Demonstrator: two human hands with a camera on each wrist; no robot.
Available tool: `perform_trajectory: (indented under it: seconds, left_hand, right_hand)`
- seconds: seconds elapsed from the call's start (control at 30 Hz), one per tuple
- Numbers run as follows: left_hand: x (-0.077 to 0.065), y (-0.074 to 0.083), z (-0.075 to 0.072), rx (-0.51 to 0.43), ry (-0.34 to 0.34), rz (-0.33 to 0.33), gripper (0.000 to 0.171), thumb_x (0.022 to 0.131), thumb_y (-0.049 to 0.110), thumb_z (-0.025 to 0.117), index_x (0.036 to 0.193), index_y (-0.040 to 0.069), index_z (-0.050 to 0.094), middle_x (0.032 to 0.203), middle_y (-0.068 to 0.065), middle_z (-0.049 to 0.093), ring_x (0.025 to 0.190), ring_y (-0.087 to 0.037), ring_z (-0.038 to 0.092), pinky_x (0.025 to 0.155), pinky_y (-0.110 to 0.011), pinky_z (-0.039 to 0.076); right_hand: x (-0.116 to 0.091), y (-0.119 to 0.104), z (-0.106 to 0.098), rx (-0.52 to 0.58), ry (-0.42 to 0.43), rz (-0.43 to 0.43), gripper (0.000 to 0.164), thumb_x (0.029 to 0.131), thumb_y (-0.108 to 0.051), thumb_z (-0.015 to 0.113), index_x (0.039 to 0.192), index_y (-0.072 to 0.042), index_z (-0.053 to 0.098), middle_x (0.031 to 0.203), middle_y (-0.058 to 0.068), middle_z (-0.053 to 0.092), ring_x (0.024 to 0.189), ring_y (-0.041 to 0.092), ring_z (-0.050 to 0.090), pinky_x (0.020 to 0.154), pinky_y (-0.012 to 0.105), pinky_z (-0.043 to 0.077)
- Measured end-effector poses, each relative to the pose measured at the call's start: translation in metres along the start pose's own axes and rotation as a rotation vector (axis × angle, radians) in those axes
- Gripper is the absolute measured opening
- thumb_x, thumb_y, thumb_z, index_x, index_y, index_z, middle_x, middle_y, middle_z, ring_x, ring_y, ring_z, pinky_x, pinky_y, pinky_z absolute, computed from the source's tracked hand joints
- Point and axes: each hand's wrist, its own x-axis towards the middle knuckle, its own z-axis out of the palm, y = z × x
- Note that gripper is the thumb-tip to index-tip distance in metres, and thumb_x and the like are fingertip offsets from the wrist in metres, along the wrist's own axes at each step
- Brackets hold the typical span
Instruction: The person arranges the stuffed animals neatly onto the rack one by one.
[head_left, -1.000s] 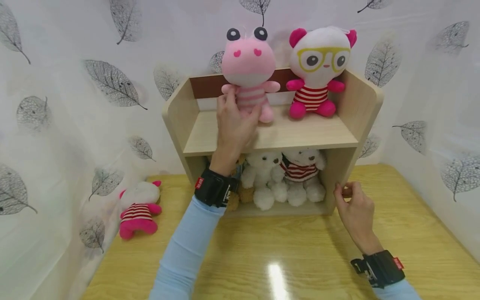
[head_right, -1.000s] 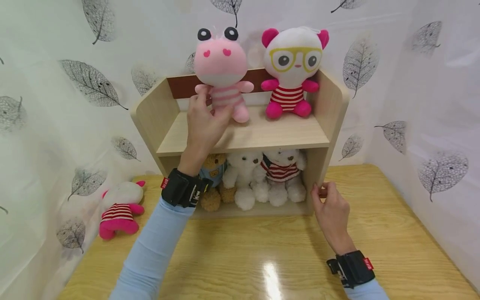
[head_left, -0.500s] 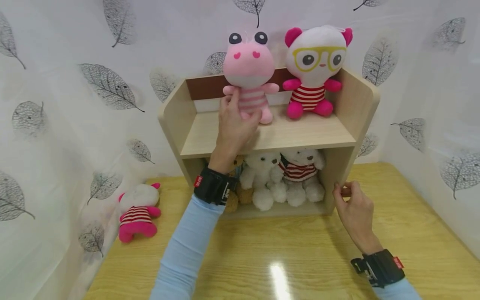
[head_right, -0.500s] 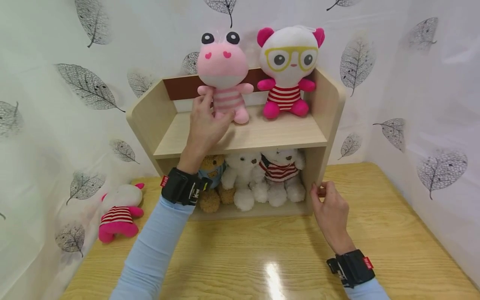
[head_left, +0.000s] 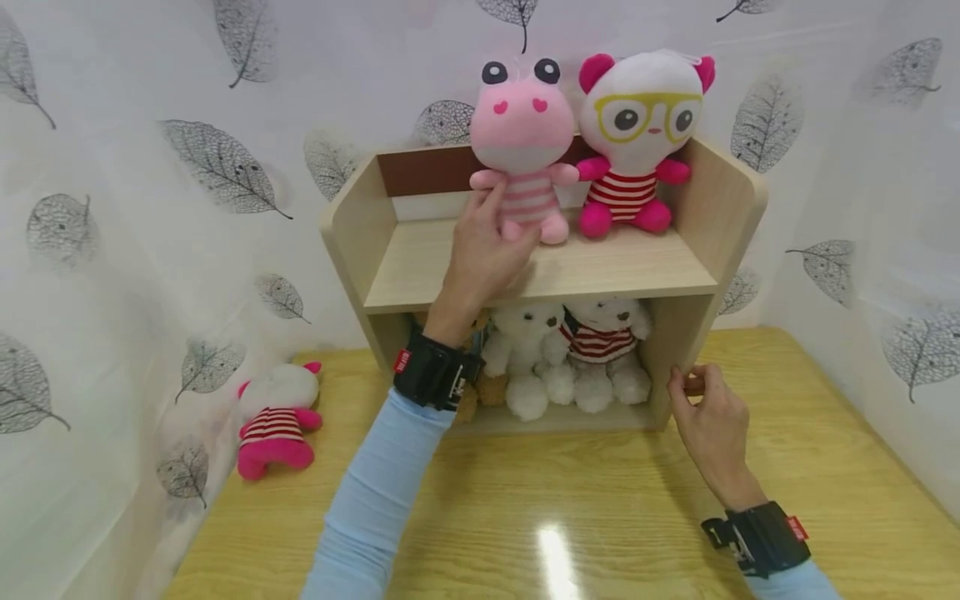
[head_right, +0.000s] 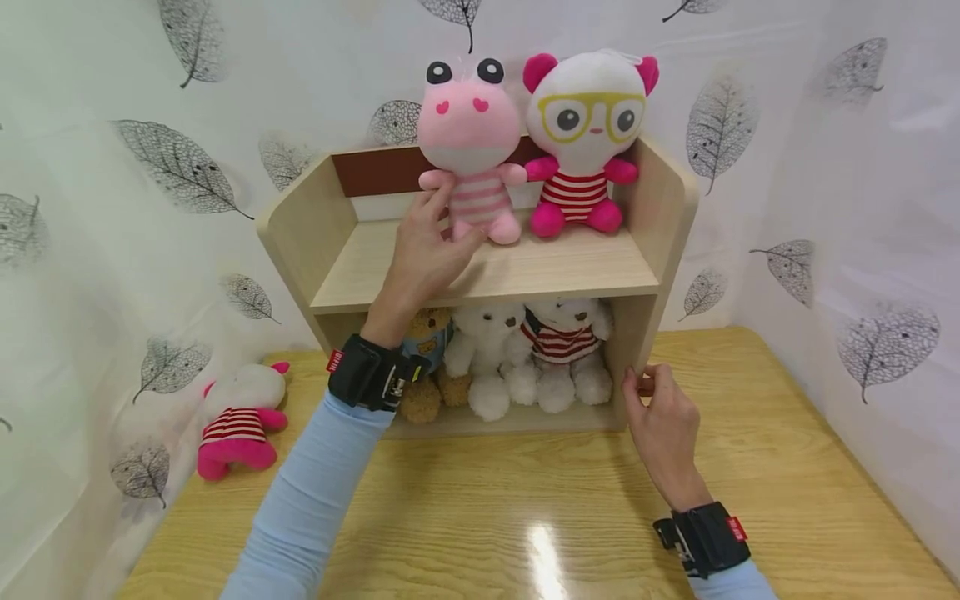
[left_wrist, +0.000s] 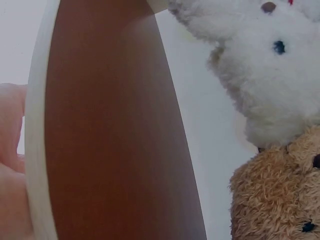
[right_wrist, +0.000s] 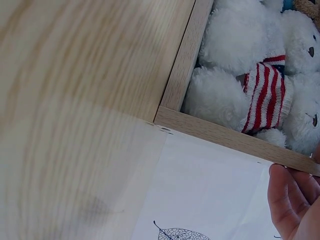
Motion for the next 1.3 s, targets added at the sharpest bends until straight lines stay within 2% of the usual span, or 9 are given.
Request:
perform_trajectory:
  seconds: [0.17,0.3,0.4,0.57,0.63,0.73,0.87,1.1,1.3]
  left_hand:
    - [-0.002,0.001,-0.002,0.018,-0.026,0.028,0.064,0.084,0.029,0.072,0.142,0.016,0.049,0.133,-0.009,0.054,0.119,-0.018,0.048,0.101,-0.038,0.043]
    - [-0.005,0.003,-0.006,0.044,-0.044,0.006,0.063,0.085,0.031,0.072,0.142,0.018,0.049,0.134,-0.009,0.055,0.120,-0.019,0.048,0.100,-0.041,0.043]
    - [-0.009,0.003,-0.010,0.096,-0.055,-0.020,0.062,0.087,0.032,0.069,0.143,0.016,0.048,0.134,-0.010,0.056,0.120,-0.021,0.049,0.099,-0.044,0.043]
    - [-0.023,0.005,-0.018,0.157,-0.043,-0.043,0.057,0.088,0.028,0.063,0.141,0.011,0.050,0.134,-0.012,0.056,0.118,-0.024,0.051,0.096,-0.045,0.047]
    - [-0.030,0.006,-0.021,0.151,-0.005,0.001,0.052,0.088,0.025,0.064,0.137,0.009,0.054,0.129,-0.013,0.059,0.114,-0.024,0.054,0.092,-0.044,0.049]
    - [-0.043,0.009,-0.023,0.156,0.069,0.109,0.042,0.088,0.021,0.066,0.126,0.005,0.062,0.120,-0.015,0.064,0.109,-0.024,0.057,0.087,-0.043,0.052]
    - [-0.067,0.016,-0.023,0.168,0.129,0.246,0.034,0.087,0.019,0.069,0.117,0.003,0.067,0.114,-0.014,0.066,0.105,-0.025,0.059,0.081,-0.042,0.055]
    - [-0.112,0.026,-0.020,0.124,0.113,0.431,0.032,0.085,0.017,0.070,0.113,0.002,0.069,0.112,-0.013,0.068,0.107,-0.022,0.058,0.086,-0.038,0.055]
    - [-0.141,0.021,-0.016,0.098,0.069,0.515,0.030,0.083,0.015,0.072,0.109,0.001,0.070,0.111,-0.015,0.069,0.106,-0.023,0.059,0.084,-0.038,0.055]
  right_hand:
    - [-0.001,0.000,0.000,-0.004,-0.002,-0.005,0.016,0.083,-0.003,0.066,0.085,0.011,0.058,0.061,0.026,0.067,0.049,0.035,0.064,0.035,0.053,0.044]
    - [0.000,-0.001,-0.001,-0.005,-0.013,-0.009,0.016,0.083,-0.002,0.066,0.086,0.011,0.058,0.062,0.026,0.068,0.049,0.035,0.064,0.034,0.051,0.044]
    - [0.000,-0.002,-0.001,-0.001,-0.017,-0.008,0.016,0.083,-0.002,0.066,0.086,0.011,0.058,0.062,0.026,0.068,0.049,0.035,0.065,0.034,0.052,0.045]
    - [-0.001,-0.001,-0.001,-0.006,-0.019,-0.009,0.017,0.084,-0.003,0.066,0.086,0.012,0.058,0.061,0.026,0.068,0.049,0.034,0.065,0.034,0.052,0.045]
    - [-0.001,-0.001,0.000,-0.010,-0.012,-0.013,0.017,0.084,-0.003,0.066,0.086,0.012,0.058,0.061,0.026,0.068,0.049,0.034,0.065,0.034,0.052,0.044]
    - [-0.001,-0.001,0.000,-0.013,-0.008,-0.010,0.017,0.084,-0.004,0.066,0.085,0.011,0.058,0.061,0.026,0.068,0.049,0.035,0.065,0.033,0.052,0.044]
    - [-0.002,0.000,0.000,-0.019,-0.013,-0.003,0.017,0.084,-0.004,0.066,0.085,0.011,0.057,0.062,0.027,0.068,0.049,0.035,0.065,0.034,0.052,0.044]
    - [-0.002,0.000,0.001,-0.017,-0.005,-0.009,0.017,0.083,-0.004,0.066,0.085,0.011,0.057,0.062,0.027,0.068,0.049,0.035,0.065,0.033,0.052,0.043]
    - [-0.001,0.000,0.000,-0.016,-0.002,-0.003,0.017,0.083,-0.004,0.066,0.086,0.011,0.058,0.061,0.026,0.068,0.050,0.035,0.065,0.034,0.052,0.044]
